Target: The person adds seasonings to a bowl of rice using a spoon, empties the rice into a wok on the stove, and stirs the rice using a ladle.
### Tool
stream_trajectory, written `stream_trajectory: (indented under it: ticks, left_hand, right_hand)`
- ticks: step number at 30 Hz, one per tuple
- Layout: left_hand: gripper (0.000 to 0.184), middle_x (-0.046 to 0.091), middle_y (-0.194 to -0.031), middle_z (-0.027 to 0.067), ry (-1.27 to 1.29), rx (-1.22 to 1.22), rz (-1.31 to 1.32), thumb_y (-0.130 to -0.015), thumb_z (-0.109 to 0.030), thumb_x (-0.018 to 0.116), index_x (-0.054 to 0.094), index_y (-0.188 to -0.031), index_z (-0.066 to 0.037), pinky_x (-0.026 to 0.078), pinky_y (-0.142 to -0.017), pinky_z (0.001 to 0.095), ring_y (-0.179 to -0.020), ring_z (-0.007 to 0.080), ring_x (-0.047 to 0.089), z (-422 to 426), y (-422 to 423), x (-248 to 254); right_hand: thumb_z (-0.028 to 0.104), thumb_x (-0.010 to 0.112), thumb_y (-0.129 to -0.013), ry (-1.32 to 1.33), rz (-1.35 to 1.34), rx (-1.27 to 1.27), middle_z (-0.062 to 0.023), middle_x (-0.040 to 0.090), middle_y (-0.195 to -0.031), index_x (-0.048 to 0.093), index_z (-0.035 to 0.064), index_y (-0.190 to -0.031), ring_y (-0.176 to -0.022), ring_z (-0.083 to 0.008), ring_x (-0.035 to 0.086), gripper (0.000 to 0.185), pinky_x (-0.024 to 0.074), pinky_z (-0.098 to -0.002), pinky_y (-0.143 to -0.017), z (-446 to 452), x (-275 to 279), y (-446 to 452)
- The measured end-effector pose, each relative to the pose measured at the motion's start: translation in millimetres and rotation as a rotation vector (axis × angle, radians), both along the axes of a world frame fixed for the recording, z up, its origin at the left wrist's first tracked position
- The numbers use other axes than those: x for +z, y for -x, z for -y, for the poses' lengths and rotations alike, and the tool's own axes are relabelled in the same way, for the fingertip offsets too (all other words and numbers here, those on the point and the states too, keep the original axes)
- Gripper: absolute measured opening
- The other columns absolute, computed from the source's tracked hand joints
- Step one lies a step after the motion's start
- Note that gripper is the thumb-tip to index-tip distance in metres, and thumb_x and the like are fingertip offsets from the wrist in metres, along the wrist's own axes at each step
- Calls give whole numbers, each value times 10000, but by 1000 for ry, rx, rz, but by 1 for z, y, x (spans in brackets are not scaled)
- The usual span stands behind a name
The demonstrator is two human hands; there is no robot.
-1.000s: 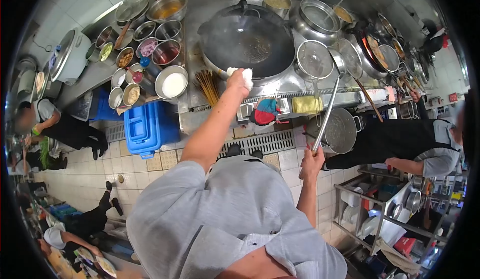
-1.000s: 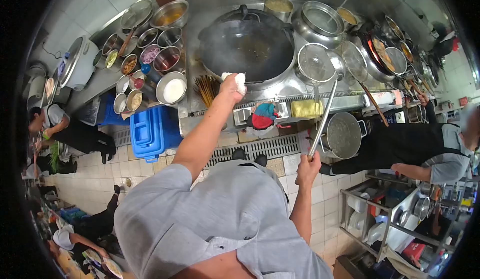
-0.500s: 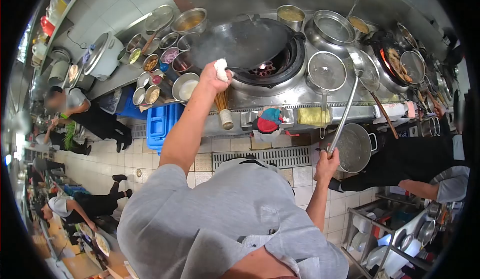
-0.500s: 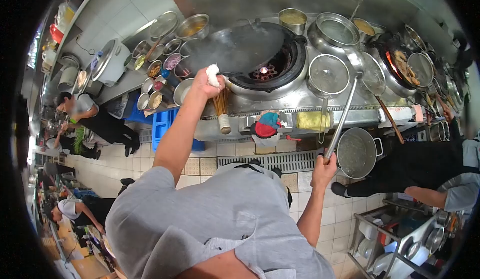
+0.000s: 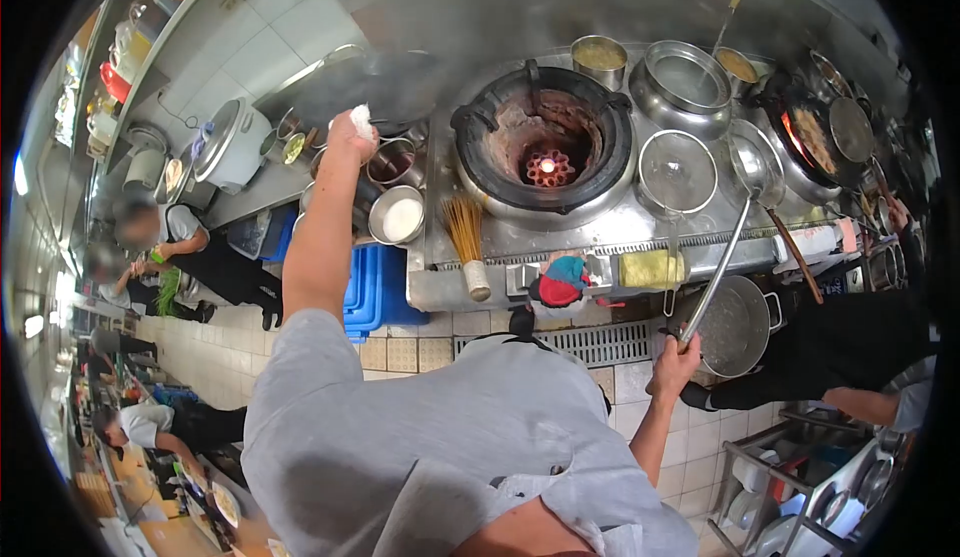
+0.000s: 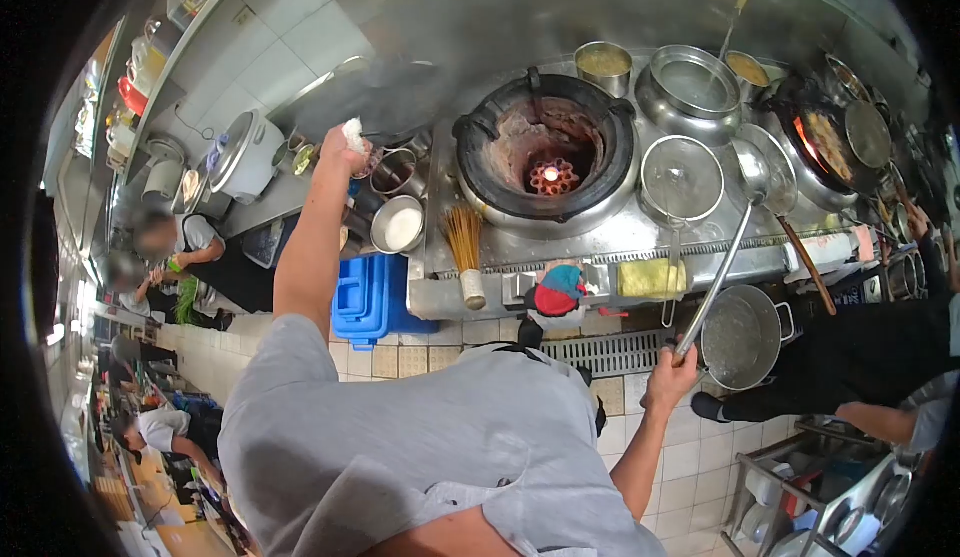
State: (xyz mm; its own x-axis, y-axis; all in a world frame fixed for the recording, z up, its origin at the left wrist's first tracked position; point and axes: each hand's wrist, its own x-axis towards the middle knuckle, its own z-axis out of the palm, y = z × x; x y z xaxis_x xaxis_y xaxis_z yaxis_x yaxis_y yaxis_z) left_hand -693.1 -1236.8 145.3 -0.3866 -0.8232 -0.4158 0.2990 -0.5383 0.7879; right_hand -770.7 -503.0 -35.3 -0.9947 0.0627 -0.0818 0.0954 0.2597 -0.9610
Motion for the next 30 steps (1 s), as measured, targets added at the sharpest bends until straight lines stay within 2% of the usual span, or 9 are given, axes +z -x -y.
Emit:
stream_trajectory:
  ticks: [1, 4, 5, 11, 15, 20, 22, 25, 30]
  left_hand:
    - [128, 680, -842, -13, 11, 35, 38, -965, -210, 537, 658, -951, -171, 459, -618, 367, -681, 180, 615, 9, -2, 6]
    - [135, 700, -913, -13, 42, 116, 100, -972, -201, 533, 651, -1032, -174, 481, -699, 397, -759, 196, 652, 45, -6, 17]
    - [141, 700, -929, -11, 57, 126, 92, -975, -198, 531, 648, -1051, -177, 485, -722, 404, -780, 202, 661, 72, -8, 15]
    - [141, 686, -955, 100, 151, 209, -30, -954, -42, 544, 618, -1073, -57, 566, -642, 400, -771, 273, 688, 171, -2, 0]
    - [187, 687, -991, 156, 190, 220, -128, -933, -15, 570, 607, -1116, -8, 624, -731, 448, -825, 331, 720, 221, 7, -3]
    - [405, 665, -1141, 191, 412, 388, 58, -851, 12, 643, 585, -1247, 66, 635, -740, 475, -896, 351, 734, 223, 18, 21]
    - [409, 677, -1139, 186, 299, 307, 26, -840, 0, 659, 586, -1230, 101, 631, -754, 454, -884, 339, 736, 266, 17, 10]
    - [340, 675, -1110, 202, 376, 449, 241, -870, 47, 622, 576, -1204, 94, 635, -772, 473, -916, 353, 730, 248, 25, 28]
    - [337, 672, -1103, 210, 389, 428, 286, -873, 42, 621, 569, -1197, 117, 635, -762, 466, -888, 353, 733, 249, 22, 28]
  right_hand:
    - [22, 614, -871, 23, -13, -25, -30, 598, -873, 615, -23, -1206, -710, -121, 533, 339, 478, -287, -673, 0, -27, 3]
    - [8, 594, -870, 123, 119, -65, -2, 536, -771, 609, -13, -1197, -578, -82, 456, 328, 395, -261, -522, 25, -10, -4]
    - [3, 586, -865, 168, 78, -102, 25, 466, -701, 609, 0, -1183, -503, -52, 380, 319, 308, -254, -446, 39, -3, -6]
    - [3, 591, -865, 138, 46, -134, 31, 456, -661, 591, 12, -1194, -462, -50, 388, 329, 315, -259, -419, 76, -11, -5]
    - [3, 596, -873, 127, 109, -149, 33, 465, -646, 579, -2, -1216, -442, -55, 394, 343, 321, -251, -400, 98, 8, -9]
    - [40, 586, -901, 118, 127, -142, 14, 485, -635, 564, 11, -1223, -423, -68, 436, 324, 385, -248, -364, 114, 21, -10]
    - [41, 586, -901, 111, 136, -142, 14, 488, -637, 567, 8, -1224, -425, -67, 437, 325, 381, -246, -364, 121, 30, -11]
    - [39, 584, -899, 111, 118, -134, 14, 491, -639, 571, 4, -1227, -427, -65, 438, 330, 375, -241, -367, 122, 27, -8]
    - [-5, 572, -893, 121, 131, -132, 29, 468, -622, 564, -7, -1282, -420, -59, 414, 389, 358, -242, -371, 129, 35, -6]
